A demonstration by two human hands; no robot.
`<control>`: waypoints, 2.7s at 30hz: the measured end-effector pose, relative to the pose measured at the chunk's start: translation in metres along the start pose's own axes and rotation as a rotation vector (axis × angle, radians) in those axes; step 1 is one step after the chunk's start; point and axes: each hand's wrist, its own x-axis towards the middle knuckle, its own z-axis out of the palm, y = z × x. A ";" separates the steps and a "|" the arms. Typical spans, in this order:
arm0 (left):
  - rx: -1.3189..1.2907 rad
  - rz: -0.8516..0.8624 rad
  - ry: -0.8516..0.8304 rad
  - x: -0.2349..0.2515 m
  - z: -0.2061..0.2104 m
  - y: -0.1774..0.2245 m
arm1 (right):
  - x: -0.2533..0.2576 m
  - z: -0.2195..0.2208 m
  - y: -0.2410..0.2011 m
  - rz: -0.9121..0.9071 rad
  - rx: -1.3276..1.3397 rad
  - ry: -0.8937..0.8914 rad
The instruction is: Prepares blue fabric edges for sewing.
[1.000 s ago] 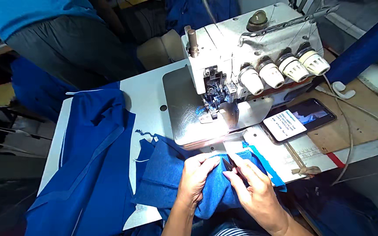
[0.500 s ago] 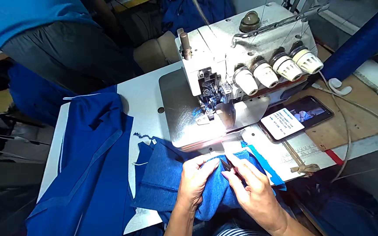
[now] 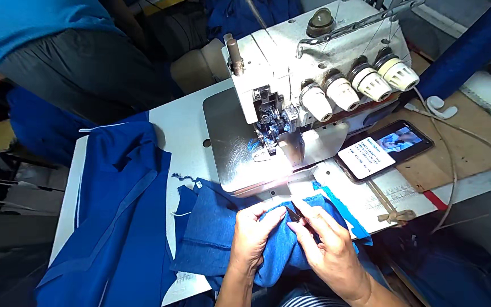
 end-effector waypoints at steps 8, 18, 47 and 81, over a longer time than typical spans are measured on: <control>0.005 -0.006 -0.024 0.000 -0.002 0.000 | -0.001 0.003 0.000 -0.020 0.024 0.030; 0.047 0.079 -0.012 -0.001 -0.002 -0.006 | -0.003 0.005 -0.001 -0.065 -0.021 -0.006; -0.072 -0.004 -0.020 -0.001 -0.003 -0.003 | -0.003 0.006 0.002 -0.101 -0.023 0.022; -0.107 0.029 -0.049 -0.001 -0.006 -0.006 | -0.003 0.005 0.003 -0.095 0.007 0.013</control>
